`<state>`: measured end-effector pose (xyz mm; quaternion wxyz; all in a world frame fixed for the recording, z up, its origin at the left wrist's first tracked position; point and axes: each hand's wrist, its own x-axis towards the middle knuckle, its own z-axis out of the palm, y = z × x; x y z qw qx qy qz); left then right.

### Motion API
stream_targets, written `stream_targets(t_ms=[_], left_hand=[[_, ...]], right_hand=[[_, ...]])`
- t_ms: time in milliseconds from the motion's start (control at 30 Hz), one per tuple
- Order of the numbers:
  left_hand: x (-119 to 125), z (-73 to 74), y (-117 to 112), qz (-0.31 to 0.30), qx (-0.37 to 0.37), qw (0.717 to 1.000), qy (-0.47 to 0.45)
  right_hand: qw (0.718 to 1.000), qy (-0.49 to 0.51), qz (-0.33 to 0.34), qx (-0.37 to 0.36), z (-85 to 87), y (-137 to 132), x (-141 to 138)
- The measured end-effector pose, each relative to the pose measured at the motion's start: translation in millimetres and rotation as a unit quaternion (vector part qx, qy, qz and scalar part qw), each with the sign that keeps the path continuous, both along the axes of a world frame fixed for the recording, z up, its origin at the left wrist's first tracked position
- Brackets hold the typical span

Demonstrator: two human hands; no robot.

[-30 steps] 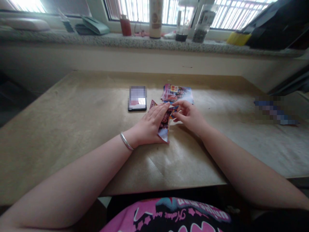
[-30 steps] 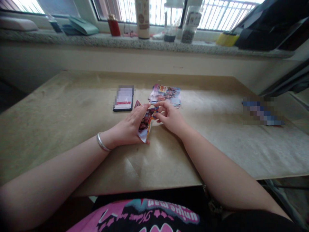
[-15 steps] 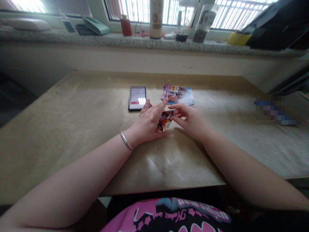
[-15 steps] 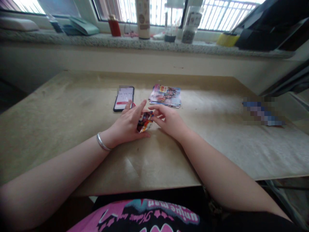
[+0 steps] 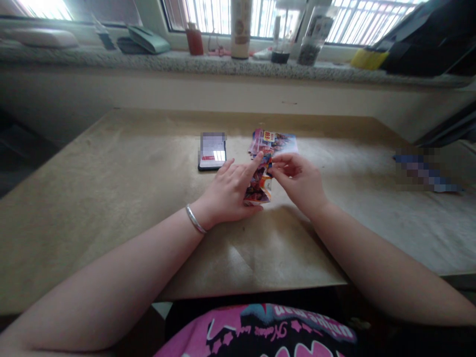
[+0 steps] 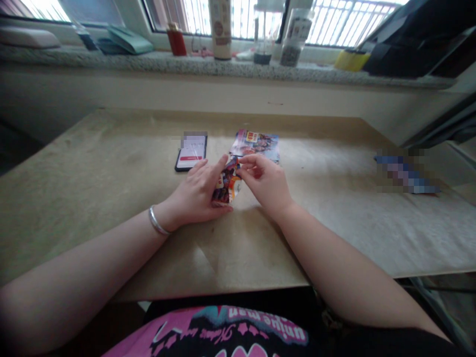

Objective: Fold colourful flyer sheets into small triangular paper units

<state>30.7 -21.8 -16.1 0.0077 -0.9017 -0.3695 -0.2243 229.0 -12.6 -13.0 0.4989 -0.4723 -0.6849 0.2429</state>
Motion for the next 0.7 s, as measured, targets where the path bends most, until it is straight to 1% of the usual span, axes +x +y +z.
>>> stream_targets(t_ms=[100, 267, 400, 533, 700], left_hand=[[0.6, -1.9, -0.2, 0.003, -0.001, 1.000, -0.002], [-0.7, -3.6, 3.7, 0.014, 0.032, 0.999, -0.028], [-1.8, -4.0, 6.5, 0.012, 0.056, 0.997, -0.057], [-1.7, -5.7, 8.4, 0.015, 0.073, 0.993, -0.092], [-3.0, -6.5, 10.0, 0.011, 0.088, 0.985, -0.151]], right_hand=[[1.000, 0.001, -0.005, 0.004, -1.1, 1.5, 2.1], [0.999, -0.017, 0.014, 0.024, -2.0, 2.1, 2.8], [0.999, 0.019, 0.028, 0.035, -5.2, 4.2, 3.2], [0.996, 0.057, 0.067, 0.034, -9.0, 5.8, 4.0], [0.991, 0.038, 0.123, 0.045, -11.6, 4.3, 5.6]])
